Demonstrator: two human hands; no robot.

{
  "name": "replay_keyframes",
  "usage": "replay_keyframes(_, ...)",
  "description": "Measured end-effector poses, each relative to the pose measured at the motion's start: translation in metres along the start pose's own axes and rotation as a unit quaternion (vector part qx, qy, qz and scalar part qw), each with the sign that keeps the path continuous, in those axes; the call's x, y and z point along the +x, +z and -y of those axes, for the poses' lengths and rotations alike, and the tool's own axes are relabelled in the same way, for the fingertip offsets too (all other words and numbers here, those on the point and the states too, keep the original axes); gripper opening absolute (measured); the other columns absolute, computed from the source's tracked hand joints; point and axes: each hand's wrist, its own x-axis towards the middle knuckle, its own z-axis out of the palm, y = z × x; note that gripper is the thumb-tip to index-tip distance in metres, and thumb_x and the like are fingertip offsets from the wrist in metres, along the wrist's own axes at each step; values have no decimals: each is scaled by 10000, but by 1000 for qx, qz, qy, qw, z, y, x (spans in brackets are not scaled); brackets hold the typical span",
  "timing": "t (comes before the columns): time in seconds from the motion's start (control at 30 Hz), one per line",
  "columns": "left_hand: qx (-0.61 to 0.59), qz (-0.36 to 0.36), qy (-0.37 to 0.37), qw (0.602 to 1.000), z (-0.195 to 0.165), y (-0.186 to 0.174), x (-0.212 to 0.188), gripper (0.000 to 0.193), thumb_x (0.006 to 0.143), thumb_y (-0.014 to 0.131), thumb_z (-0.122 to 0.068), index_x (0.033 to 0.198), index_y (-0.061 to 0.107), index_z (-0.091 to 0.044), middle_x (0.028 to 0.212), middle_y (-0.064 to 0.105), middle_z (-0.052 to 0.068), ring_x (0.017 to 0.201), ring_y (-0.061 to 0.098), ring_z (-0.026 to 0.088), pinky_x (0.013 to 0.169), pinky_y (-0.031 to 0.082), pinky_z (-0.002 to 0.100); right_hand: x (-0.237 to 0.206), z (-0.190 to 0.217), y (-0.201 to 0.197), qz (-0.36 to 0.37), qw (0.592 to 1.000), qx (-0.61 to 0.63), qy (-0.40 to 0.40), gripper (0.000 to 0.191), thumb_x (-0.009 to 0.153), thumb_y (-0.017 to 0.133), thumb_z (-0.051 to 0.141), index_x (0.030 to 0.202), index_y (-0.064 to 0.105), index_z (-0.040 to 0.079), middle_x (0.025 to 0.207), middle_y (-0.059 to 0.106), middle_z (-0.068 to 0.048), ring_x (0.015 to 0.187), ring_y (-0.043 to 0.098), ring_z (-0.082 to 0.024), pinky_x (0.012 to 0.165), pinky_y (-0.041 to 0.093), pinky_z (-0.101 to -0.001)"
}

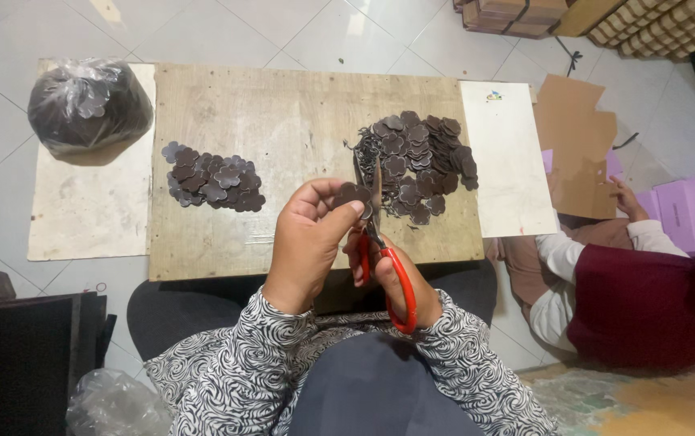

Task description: The person sits on the floor and uses red-handled scissors to trim the edges of dark flower-shaped fabric pieces one at a time, placing each trimmed piece onto a growing pile on the board and brushing scraps aside.

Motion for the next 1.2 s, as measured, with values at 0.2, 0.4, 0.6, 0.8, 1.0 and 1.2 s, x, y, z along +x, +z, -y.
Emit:
replay_keyframes(0.2,-16,-5,-26,1000,1,-1,-1,119,930,690,-63,1004,613,-10,864,712,68,748,650,90,647,524,228,1,4,4,2,1000,-4,-5,920,910,454,844,1296,517,12,1046,534,-41,920,523,-115,834,482,-284)
replay_keyframes(0.4,-39,-15,-28,999,4,0,-3,115,932,689,-77,971,594,-24,862,719,77,715,641,87,614,514,227,0,-1,7,-10,1000,9,0,869,926,471,813,1267,523,16,1016,540,-30,891,528,-108,803,485,-274)
replay_keyframes(0.6,-10,-36,-6,999,7,2,-3,121,929,707,-83,970,605,-35,864,729,64,683,574,42,615,471,201,-2,-10,7,-24,998,52,7,743,965,508,728,1202,521,24,966,518,-9,839,510,-96,738,460,-247)
replay_keyframes(0.8,-7,-44,2,999,12,3,-1,120,916,718,-85,952,613,-40,837,726,46,641,524,28,583,444,202,0,-17,7,-21,997,68,-9,655,989,511,688,1116,497,46,910,467,7,777,476,-86,673,437,-236)
replay_keyframes(1.0,5,-51,-3,999,15,1,0,109,916,714,-79,956,620,-40,834,732,51,640,525,28,583,439,199,0,-17,11,-22,994,103,14,603,984,537,664,1064,478,69,857,426,23,725,436,-72,631,400,-228)
replay_keyframes(1.2,-32,-36,9,999,21,-4,6,104,913,710,-49,966,621,-35,839,717,50,688,585,44,612,442,197,-2,-12,5,-7,994,103,29,576,994,537,645,1038,465,75,821,392,30,673,386,-61,576,350,-216)
